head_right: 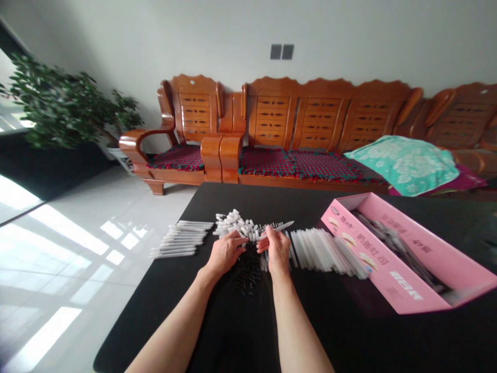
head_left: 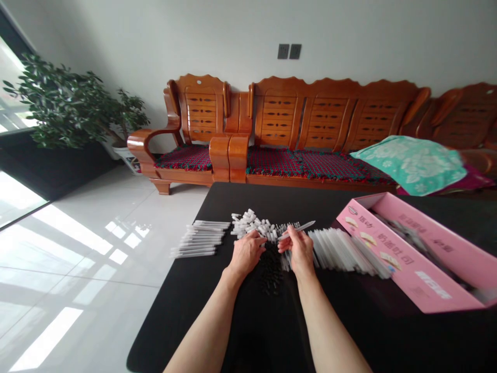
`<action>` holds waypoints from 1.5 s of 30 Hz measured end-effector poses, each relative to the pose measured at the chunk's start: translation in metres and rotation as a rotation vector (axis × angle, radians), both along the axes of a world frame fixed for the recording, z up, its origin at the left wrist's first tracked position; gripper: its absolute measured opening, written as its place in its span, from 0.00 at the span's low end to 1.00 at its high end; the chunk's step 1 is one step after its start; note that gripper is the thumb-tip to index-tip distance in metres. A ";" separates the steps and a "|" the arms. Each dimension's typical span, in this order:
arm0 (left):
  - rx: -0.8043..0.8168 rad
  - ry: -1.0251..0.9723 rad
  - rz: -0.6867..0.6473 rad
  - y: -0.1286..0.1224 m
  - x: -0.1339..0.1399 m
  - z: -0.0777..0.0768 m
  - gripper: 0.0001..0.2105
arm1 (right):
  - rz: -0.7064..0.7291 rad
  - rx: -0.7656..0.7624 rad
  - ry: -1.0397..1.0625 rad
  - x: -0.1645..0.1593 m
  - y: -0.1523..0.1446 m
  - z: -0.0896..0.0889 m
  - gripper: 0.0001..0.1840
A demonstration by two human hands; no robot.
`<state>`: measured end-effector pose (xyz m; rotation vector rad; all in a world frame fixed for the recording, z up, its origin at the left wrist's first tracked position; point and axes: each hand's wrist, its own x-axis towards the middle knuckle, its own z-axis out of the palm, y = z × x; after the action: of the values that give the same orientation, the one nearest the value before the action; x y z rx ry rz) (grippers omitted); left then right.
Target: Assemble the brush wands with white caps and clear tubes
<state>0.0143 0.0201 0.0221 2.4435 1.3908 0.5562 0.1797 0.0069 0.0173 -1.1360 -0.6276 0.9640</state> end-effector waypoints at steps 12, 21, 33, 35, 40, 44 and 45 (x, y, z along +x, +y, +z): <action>-0.033 -0.352 -0.036 -0.001 0.001 -0.002 0.10 | 0.134 0.066 -0.062 -0.001 -0.004 0.003 0.22; -0.580 -1.628 0.258 0.020 -0.015 -0.009 0.19 | 0.483 0.087 -0.408 -0.001 -0.012 0.016 0.23; -0.629 -1.723 0.262 0.020 -0.017 -0.015 0.18 | 0.508 0.142 -0.713 -0.010 -0.015 0.016 0.13; -0.616 -1.687 0.256 0.020 -0.016 -0.015 0.18 | 0.497 0.140 -0.704 -0.010 -0.015 0.017 0.12; -0.527 -1.523 0.212 0.016 -0.014 -0.012 0.18 | 0.498 0.138 -0.765 -0.010 -0.015 0.016 0.14; -0.434 -1.466 0.250 0.016 -0.013 -0.013 0.16 | 0.468 0.152 -0.831 -0.010 -0.017 0.016 0.13; -0.415 -1.466 0.260 0.017 -0.013 -0.014 0.15 | 0.457 0.154 -0.831 -0.011 -0.017 0.016 0.12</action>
<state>0.0016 0.0369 0.0078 0.9349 0.9183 1.4730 0.1688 -0.0101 0.0335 -1.2650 -1.6582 0.7696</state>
